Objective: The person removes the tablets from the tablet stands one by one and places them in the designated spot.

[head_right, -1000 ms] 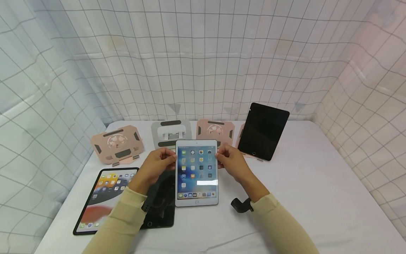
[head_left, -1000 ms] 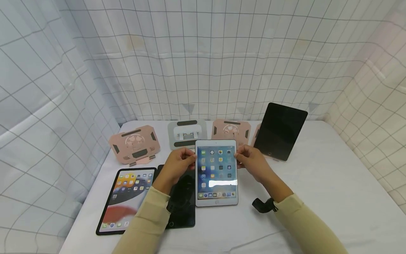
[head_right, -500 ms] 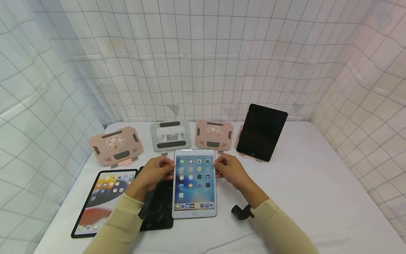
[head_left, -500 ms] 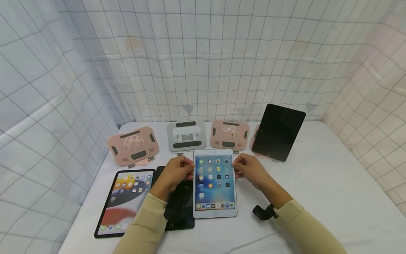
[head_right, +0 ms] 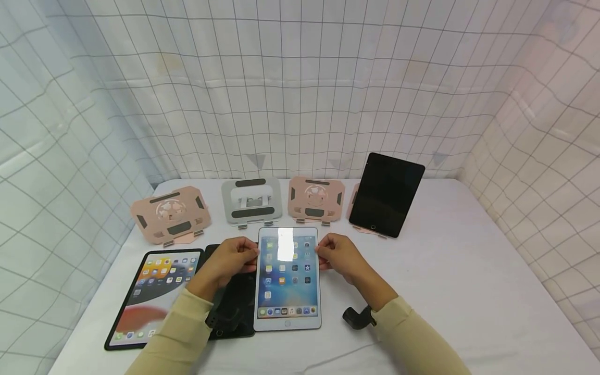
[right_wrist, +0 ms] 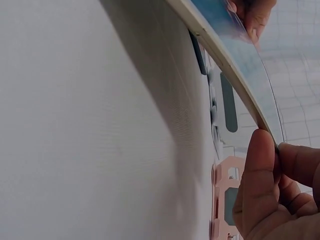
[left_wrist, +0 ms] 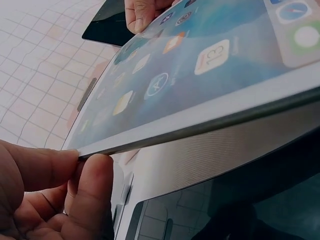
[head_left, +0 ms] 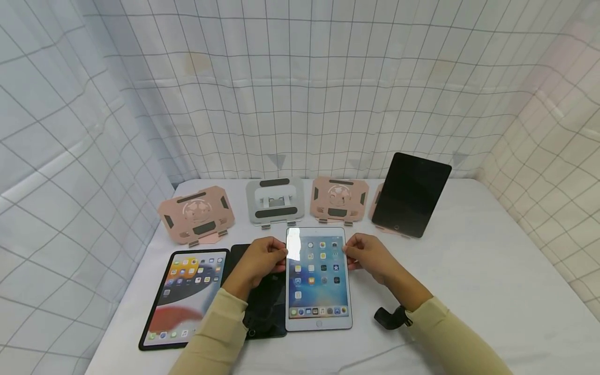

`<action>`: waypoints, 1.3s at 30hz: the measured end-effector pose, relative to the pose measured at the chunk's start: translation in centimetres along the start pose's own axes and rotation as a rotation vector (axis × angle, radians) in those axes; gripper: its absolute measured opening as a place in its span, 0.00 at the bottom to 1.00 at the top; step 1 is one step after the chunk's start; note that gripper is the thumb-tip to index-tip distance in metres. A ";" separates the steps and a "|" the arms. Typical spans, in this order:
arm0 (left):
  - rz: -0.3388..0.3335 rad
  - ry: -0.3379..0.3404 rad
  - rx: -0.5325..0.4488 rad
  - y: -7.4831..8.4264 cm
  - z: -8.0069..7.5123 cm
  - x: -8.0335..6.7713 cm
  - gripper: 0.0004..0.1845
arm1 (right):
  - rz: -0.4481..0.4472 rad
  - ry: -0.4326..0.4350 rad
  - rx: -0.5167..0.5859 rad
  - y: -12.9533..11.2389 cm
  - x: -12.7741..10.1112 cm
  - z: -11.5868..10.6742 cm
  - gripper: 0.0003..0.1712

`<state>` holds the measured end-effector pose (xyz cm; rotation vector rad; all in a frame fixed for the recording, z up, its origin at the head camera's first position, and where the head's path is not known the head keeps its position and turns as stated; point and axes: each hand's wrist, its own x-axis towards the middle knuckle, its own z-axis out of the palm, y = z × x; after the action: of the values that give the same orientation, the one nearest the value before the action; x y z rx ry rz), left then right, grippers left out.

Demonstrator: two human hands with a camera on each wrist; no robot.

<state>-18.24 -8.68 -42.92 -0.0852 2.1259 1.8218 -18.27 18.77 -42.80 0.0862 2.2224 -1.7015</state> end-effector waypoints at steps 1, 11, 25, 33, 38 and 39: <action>-0.005 -0.003 0.004 0.0 0.0 0.0 0.04 | 0.000 0.000 0.002 0.0 0.0 0.0 0.06; -0.020 -0.020 0.055 -0.4 0.4 -0.3 0.03 | 0.013 0.014 -0.003 0.9 0.1 0.1 0.05; -0.017 0.046 0.185 -1.1 1.1 0.1 0.03 | 0.019 0.012 -0.062 1.8 0.8 0.2 0.06; 0.031 0.103 0.415 -0.8 1.5 0.1 0.04 | 0.040 0.028 -0.116 1.6 1.1 0.5 0.06; 0.093 0.137 0.534 -0.7 1.6 0.0 0.05 | 0.033 0.037 -0.186 1.6 1.4 0.6 0.06; 0.099 0.141 0.546 -0.7 1.6 0.0 0.04 | 0.032 0.038 -0.206 1.6 1.4 0.7 0.07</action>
<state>-17.74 -7.24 -43.83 0.0265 2.6903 1.2501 -19.06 18.34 -44.85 0.1042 2.3966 -1.4573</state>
